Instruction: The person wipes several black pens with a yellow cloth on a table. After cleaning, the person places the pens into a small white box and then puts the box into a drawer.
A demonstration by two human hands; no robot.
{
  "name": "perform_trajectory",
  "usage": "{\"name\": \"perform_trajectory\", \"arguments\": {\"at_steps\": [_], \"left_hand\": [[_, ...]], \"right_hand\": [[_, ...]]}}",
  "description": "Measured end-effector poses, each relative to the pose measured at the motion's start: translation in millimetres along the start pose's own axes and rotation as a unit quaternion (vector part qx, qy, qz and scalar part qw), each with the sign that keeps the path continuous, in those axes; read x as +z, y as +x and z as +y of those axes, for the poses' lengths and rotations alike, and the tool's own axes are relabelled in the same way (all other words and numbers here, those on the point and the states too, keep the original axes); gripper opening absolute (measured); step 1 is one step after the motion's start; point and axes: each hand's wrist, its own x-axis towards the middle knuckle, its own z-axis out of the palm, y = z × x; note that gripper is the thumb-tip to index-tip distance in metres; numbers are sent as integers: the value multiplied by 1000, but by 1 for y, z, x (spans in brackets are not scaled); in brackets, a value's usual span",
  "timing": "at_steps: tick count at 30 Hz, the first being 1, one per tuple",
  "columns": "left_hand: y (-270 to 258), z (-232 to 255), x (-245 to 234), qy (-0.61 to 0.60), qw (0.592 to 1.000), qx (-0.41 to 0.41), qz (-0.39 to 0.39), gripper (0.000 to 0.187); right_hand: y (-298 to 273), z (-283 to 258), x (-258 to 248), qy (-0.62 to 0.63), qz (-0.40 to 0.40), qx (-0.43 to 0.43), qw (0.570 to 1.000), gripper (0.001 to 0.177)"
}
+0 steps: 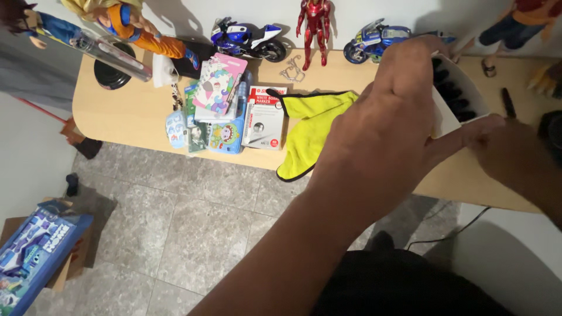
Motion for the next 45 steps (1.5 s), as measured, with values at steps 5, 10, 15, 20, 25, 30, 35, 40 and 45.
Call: {"name": "perform_trajectory", "arguments": {"at_steps": [5, 10, 15, 20, 25, 30, 35, 40, 45], "left_hand": [[9, -2, 0, 1, 1000, 7, -8, 75], [13, -5, 2, -10, 1000, 13, -6, 76], [15, -4, -3, -26, 999, -11, -20, 79], [18, 0, -7, -11, 999, -16, -31, 81], [15, -1, -11, 25, 998, 14, -48, 83], [6, -4, -10, 23, 997, 68, -25, 80], [-2, 0, -19, -10, 998, 46, -35, 75], [6, 16, -14, 22, 996, -3, -87, 78], [4, 21, -12, -4, 997, 30, -71, 81]], "right_hand": [[6, -12, -7, 18, 2, 17, 1000, 22], [8, -37, -25, 102, 14, 65, 993, 21], [9, -84, -84, 305, 70, 124, 942, 21], [1, -136, -175, 429, 147, 66, 889, 20], [-25, -181, -234, 388, 148, -17, 909, 20], [-40, -205, -252, 293, 209, -161, 919, 17], [-44, -212, -266, 326, 189, -153, 913, 14], [-66, -228, -261, 263, 191, -157, 933, 23], [-69, -232, -255, 295, 264, -141, 908, 19]]}}
